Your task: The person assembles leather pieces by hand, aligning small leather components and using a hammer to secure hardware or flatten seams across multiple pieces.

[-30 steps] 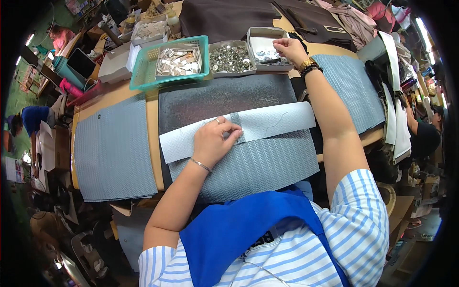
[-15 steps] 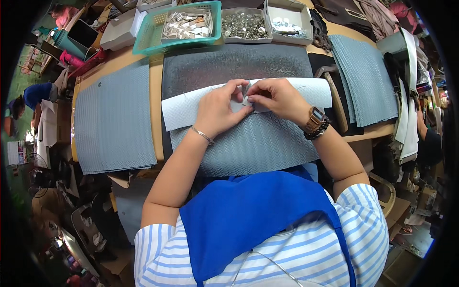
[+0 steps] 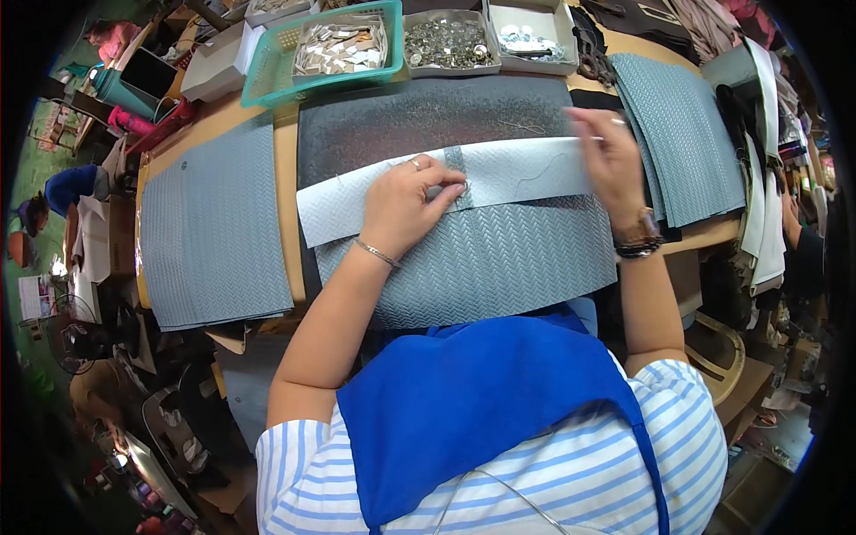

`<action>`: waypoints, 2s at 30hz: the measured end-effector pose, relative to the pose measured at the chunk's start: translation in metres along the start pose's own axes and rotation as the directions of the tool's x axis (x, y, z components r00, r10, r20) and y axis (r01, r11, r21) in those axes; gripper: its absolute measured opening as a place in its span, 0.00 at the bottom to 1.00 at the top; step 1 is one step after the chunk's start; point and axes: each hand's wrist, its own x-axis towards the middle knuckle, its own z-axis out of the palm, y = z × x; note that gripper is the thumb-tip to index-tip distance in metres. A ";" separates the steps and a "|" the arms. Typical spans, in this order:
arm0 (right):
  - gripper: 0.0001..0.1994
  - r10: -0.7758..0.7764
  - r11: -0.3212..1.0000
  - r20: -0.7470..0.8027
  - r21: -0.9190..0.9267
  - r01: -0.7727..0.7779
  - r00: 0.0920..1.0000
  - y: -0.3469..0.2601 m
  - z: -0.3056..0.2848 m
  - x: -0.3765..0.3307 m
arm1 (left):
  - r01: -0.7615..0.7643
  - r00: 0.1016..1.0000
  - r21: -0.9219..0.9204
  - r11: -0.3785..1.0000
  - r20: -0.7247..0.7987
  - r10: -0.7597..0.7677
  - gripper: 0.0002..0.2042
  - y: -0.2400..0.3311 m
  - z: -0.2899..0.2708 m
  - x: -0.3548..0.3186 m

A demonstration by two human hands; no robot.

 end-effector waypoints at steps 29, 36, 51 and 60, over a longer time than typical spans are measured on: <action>0.36 0.067 0.976 0.407 0.162 -0.144 0.911 -0.063 -0.005 -0.097 | -0.078 0.993 0.036 0.996 -0.085 0.081 0.05 -0.007 0.002 -0.005; 0.35 0.065 0.998 0.499 -0.030 -0.058 0.864 -0.074 -0.022 -0.071 | -0.142 0.987 0.023 0.990 -0.075 0.143 0.19 -0.008 -0.001 -0.004; 0.32 -0.101 0.995 0.435 0.024 0.101 0.895 -0.080 -0.018 -0.045 | 0.006 0.998 -0.095 0.995 -0.063 -0.012 0.54 -0.008 0.003 -0.005; 0.29 0.016 0.893 0.044 -0.449 0.006 0.999 0.013 -0.066 -0.059 | -0.095 0.995 0.041 0.995 -0.023 0.096 0.50 0.003 -0.008 -0.006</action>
